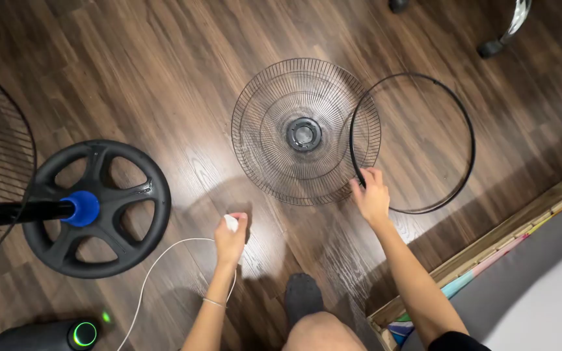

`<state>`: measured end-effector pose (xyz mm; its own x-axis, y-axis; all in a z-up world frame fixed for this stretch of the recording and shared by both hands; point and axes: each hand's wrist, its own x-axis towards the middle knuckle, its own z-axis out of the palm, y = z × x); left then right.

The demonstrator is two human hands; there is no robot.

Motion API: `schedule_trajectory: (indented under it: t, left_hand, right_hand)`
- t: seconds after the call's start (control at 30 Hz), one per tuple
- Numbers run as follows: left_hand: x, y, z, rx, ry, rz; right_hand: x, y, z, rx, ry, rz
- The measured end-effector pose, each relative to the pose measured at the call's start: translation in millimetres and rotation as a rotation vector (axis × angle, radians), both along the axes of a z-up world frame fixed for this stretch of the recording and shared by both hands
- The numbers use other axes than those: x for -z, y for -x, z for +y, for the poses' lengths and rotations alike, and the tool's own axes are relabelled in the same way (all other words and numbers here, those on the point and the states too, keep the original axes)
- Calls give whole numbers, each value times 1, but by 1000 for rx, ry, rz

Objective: The person assembles a standing fan by attaching the front and rear protective cages to the fan head. They align and snap the cages into place, then secure them with a plastic ring. The task is completed with the fan fully assembled on the floor.

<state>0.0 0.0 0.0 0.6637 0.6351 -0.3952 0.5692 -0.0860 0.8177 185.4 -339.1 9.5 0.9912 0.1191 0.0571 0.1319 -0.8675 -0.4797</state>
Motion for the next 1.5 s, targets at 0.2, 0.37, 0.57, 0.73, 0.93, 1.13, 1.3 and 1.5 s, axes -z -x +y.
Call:
schedule_trajectory:
  t: [0.2,0.37,0.57,0.73,0.93,1.13,1.3,1.5]
  left_hand:
    - [-17,-2,-2,77,-25,43]
    - [5,4,-5,204,-164,88]
    - [12,2,-12,246,-322,22]
    - [-63,-45,-15,108,-297,-219]
    - [-166,-81,-3,-2,59,-524]
    - [-221,-86,1,91,125,-692]
    - [-199,-80,10,60,-201,-568]
    - [-167,-64,25,-67,-100,-490]
  right_hand:
    - [-3,15,22,102,-49,46]
    - [-61,33,54,77,-135,-21]
    - [-121,55,76,-10,-142,-416]
    - [-179,77,108,-192,-232,-487]
    - [-198,88,106,-407,-515,-376]
    - [-224,82,113,-276,-1064,24]
    - [-241,64,116,-213,-1783,585]
    - [-254,52,117,-147,-2059,880]
